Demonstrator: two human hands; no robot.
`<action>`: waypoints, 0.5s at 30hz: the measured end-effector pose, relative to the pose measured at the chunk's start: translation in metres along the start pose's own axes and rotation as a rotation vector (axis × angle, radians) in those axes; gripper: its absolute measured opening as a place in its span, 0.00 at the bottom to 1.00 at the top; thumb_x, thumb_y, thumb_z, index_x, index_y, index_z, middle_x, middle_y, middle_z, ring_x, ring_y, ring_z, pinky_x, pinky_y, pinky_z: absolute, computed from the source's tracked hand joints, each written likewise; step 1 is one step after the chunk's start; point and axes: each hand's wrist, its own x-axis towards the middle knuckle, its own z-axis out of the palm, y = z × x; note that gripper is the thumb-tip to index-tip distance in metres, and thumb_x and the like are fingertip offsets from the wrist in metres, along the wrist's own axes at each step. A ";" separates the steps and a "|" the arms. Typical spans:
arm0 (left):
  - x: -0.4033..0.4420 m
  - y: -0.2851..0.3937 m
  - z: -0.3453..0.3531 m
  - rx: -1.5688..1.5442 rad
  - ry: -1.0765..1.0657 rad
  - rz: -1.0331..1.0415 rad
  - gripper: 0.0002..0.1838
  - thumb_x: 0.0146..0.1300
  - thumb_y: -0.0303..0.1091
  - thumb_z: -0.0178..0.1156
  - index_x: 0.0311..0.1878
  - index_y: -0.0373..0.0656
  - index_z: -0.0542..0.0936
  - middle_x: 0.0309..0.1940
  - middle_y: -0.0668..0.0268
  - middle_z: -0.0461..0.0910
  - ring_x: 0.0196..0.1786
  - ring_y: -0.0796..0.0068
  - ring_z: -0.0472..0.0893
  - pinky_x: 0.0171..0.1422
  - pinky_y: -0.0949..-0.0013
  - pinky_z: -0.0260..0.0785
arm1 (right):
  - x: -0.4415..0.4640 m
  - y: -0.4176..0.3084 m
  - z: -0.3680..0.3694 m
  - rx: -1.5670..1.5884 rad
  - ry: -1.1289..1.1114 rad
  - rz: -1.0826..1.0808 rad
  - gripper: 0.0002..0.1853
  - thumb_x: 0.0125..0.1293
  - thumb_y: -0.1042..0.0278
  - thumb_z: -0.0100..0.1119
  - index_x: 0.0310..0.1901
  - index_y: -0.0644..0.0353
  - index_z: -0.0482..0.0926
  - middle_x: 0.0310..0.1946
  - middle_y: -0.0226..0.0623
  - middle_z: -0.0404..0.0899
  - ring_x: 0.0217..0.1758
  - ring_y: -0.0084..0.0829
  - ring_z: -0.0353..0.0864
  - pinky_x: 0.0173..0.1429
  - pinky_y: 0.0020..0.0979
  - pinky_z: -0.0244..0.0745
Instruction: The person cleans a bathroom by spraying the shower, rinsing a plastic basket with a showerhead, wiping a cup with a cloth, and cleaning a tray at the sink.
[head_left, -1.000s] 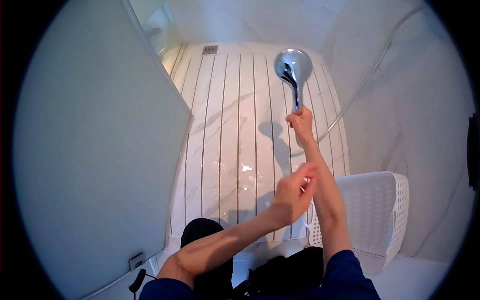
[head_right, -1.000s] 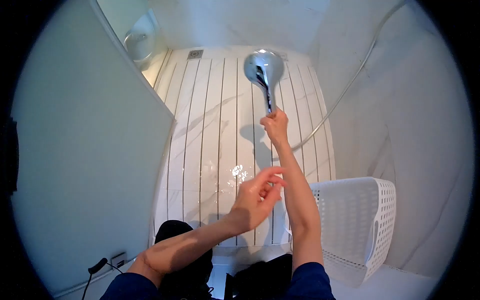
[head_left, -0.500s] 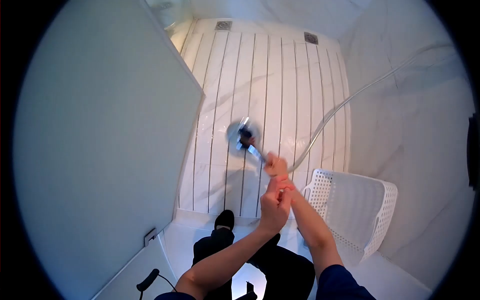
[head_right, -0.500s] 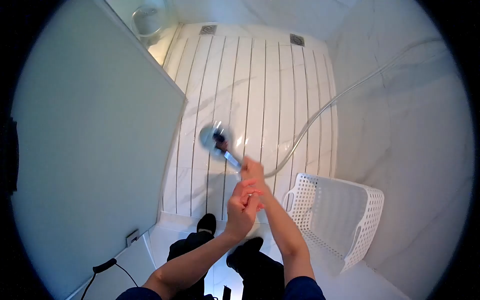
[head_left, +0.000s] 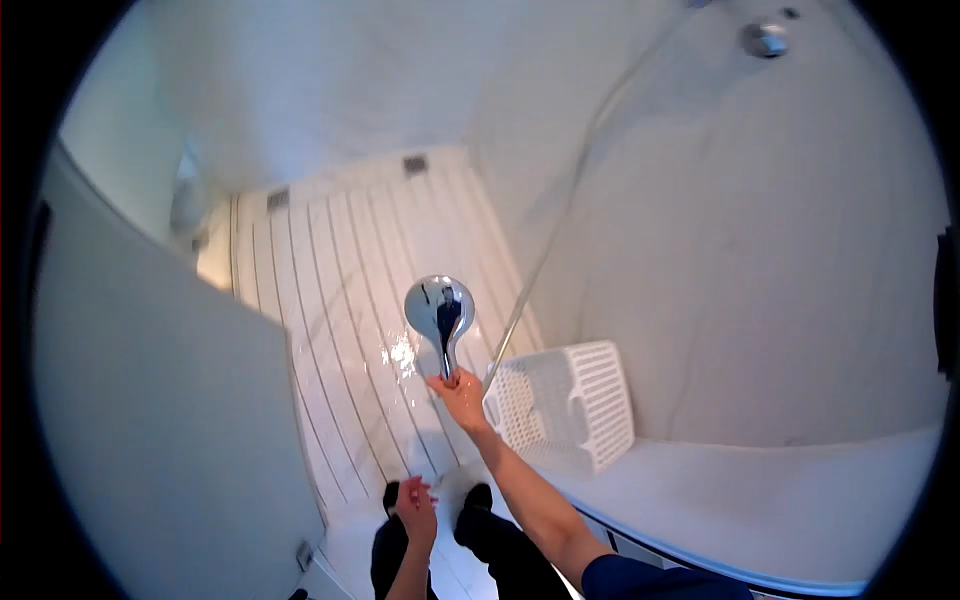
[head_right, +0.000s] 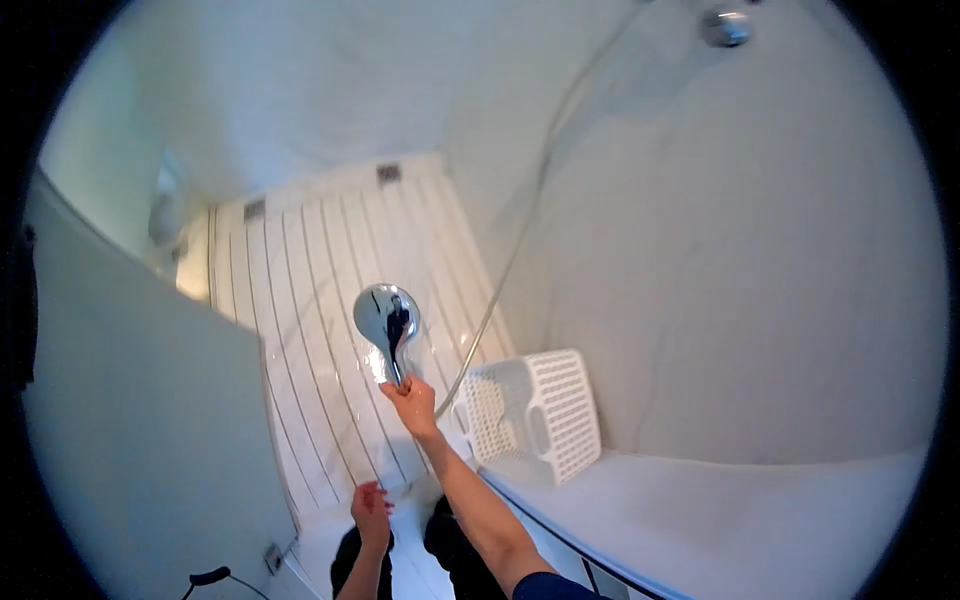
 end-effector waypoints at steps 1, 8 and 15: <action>-0.010 0.027 0.003 0.041 -0.081 0.056 0.09 0.65 0.28 0.49 0.46 0.39 0.74 0.30 0.64 0.77 0.26 0.79 0.77 0.30 0.76 0.72 | 0.004 -0.020 -0.017 0.050 0.034 -0.006 0.19 0.51 0.64 0.70 0.19 0.61 0.68 0.18 0.30 0.75 0.22 0.19 0.71 0.27 0.23 0.67; -0.081 0.236 0.021 0.107 -0.270 0.145 0.10 0.64 0.30 0.51 0.45 0.39 0.76 0.30 0.64 0.79 0.26 0.77 0.78 0.26 0.76 0.69 | -0.019 -0.137 -0.120 0.202 0.176 0.161 0.14 0.52 0.65 0.70 0.23 0.63 0.74 0.16 0.32 0.75 0.17 0.21 0.72 0.23 0.23 0.69; -0.085 0.242 0.012 0.172 -0.363 -0.024 0.07 0.62 0.28 0.51 0.41 0.39 0.75 0.27 0.63 0.78 0.21 0.76 0.78 0.21 0.75 0.68 | 0.020 -0.205 -0.213 0.622 0.446 0.177 0.13 0.55 0.69 0.67 0.23 0.60 0.71 0.16 0.31 0.71 0.15 0.21 0.68 0.19 0.24 0.65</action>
